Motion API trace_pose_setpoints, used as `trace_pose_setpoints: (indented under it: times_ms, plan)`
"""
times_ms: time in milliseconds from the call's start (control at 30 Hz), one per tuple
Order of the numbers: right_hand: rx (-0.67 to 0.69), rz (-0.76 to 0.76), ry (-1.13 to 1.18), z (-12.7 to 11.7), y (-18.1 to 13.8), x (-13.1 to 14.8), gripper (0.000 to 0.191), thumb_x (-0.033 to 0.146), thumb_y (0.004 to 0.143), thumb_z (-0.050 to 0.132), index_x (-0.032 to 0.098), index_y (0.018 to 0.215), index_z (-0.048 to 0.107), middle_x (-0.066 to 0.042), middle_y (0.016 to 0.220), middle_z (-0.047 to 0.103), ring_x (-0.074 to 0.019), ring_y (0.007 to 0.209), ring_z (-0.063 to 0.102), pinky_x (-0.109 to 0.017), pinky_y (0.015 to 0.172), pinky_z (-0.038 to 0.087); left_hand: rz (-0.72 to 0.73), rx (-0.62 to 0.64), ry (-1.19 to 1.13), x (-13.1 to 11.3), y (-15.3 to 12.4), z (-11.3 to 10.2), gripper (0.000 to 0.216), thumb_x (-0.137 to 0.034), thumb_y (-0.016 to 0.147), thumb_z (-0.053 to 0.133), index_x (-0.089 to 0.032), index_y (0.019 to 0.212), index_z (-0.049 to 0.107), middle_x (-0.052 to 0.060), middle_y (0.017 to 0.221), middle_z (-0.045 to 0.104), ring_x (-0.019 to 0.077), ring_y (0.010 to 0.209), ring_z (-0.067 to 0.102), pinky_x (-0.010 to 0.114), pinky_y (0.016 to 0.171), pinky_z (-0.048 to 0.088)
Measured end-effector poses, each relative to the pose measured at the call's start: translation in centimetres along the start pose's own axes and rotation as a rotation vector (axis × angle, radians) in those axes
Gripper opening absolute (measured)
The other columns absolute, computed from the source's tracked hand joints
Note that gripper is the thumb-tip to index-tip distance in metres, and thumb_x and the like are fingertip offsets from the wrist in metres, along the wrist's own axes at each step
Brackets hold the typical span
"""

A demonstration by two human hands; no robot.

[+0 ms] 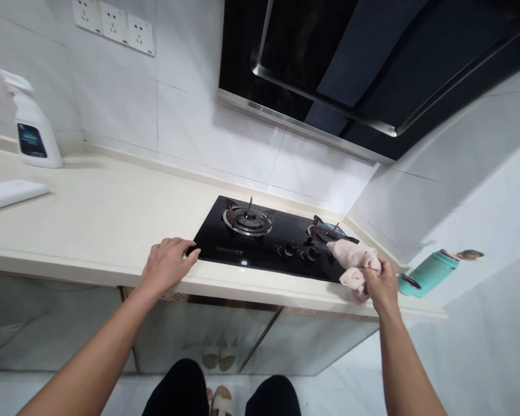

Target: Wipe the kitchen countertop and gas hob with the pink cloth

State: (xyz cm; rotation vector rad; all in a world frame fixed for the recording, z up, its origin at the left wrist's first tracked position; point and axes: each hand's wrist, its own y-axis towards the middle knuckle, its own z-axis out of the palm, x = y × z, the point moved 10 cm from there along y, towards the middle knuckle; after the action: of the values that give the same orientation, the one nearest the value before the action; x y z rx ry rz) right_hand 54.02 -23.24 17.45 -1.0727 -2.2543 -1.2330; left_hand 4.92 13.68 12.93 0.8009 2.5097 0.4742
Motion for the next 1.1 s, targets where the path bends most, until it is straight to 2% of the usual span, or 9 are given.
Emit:
trace_pose_setpoints:
  times_ms: [100,200,300,433,600,700,767,967,1100]
  plan:
    - [0.285,-0.017,-0.17,4.6,1.5,0.0,0.042,0.047,0.076,0.06,0.02,0.107,0.069,-0.01,0.105,0.074,-0.0267,0.095,0.067,-0.036,0.083,0.052,-0.007,0.003,-0.01,0.1,0.1,0.1,0.05,-0.052,0.095,0.044,-0.022,0.118,0.077,0.011,0.126,0.076,0.0368,0.125,0.062,0.052,0.105,0.045]
    - [0.403,-0.009,-0.265,8.0,1.6,0.7,0.032,0.052,0.077,0.066,0.022,0.088,0.068,-0.008,0.094,0.073,-0.0276,0.093,0.068,-0.037,0.082,0.051,-0.012,0.001,-0.008,0.2,0.0,0.1,0.049,-0.051,0.095,0.044,-0.023,0.117,0.078,0.011,0.126,0.076,0.0366,0.125,0.062,0.051,0.104,0.045]
    - [0.405,-0.008,-0.382,10.1,0.8,2.0,0.033,0.052,0.084,0.063,0.02,0.092,0.065,-0.014,0.106,0.072,-0.0332,0.106,0.065,-0.043,0.088,0.048,-0.012,0.006,0.0,0.0,0.0,0.0,0.05,-0.051,0.095,0.044,-0.022,0.118,0.078,0.011,0.126,0.076,0.0369,0.125,0.062,0.051,0.105,0.045]
    - [0.385,-0.08,-0.487,10.9,-2.3,4.6,0.028,0.038,0.089,0.059,0.017,0.108,0.062,-0.018,0.121,0.068,-0.0368,0.123,0.057,-0.048,0.098,0.041,-0.012,0.013,0.002,-0.1,-0.1,-0.1,0.051,-0.051,0.095,0.043,-0.021,0.12,0.077,0.012,0.127,0.075,0.0373,0.126,0.062,0.052,0.106,0.045]
    - [0.357,-0.353,-0.588,10.4,-8.7,9.5,0.022,0.038,0.09,0.058,0.019,0.102,0.059,-0.014,0.105,0.068,-0.0325,0.106,0.058,-0.042,0.088,0.038,0.017,0.004,0.006,-0.4,-0.2,0.1,0.051,-0.05,0.096,0.043,-0.019,0.12,0.077,0.013,0.126,0.075,0.0385,0.123,0.062,0.054,0.104,0.045]
    - [0.342,-0.52,-0.505,11.2,-12.1,13.2,0.017,0.036,0.09,0.059,0.021,0.096,0.058,-0.01,0.099,0.067,-0.0285,0.098,0.057,-0.038,0.085,0.036,0.016,0.002,0.017,-0.5,-0.3,0.2,0.052,-0.05,0.097,0.043,-0.019,0.122,0.076,0.014,0.126,0.075,0.0388,0.123,0.061,0.054,0.104,0.045]
    - [0.344,-0.576,-0.43,12.3,-13.2,15.5,0.014,0.034,0.089,0.059,0.022,0.094,0.057,-0.008,0.097,0.066,-0.027,0.096,0.056,-0.037,0.084,0.034,0.017,0.0,0.022,-0.6,-0.4,0.1,0.052,-0.049,0.097,0.043,-0.018,0.123,0.076,0.013,0.126,0.075,0.038,0.123,0.061,0.053,0.105,0.045]
    - [0.394,-0.58,-0.318,15.4,-12.6,19.7,0.014,0.03,0.084,0.059,0.022,0.095,0.056,-0.007,0.095,0.065,-0.0263,0.095,0.055,-0.037,0.085,0.032,0.017,0.015,0.018,-0.8,-0.5,-0.1,0.049,-0.048,0.098,0.043,-0.021,0.122,0.076,0.013,0.128,0.074,0.0363,0.125,0.061,0.052,0.106,0.045]
    - [0.492,-0.669,-0.107,16.7,-14.4,22.6,0.015,0.031,0.082,0.058,0.023,0.094,0.051,-0.005,0.096,0.063,-0.0247,0.096,0.054,-0.036,0.087,0.034,0.013,0.013,0.031,-0.6,-0.3,-0.1,0.048,-0.049,0.098,0.043,-0.022,0.121,0.076,0.013,0.128,0.075,0.0369,0.124,0.061,0.051,0.104,0.045]
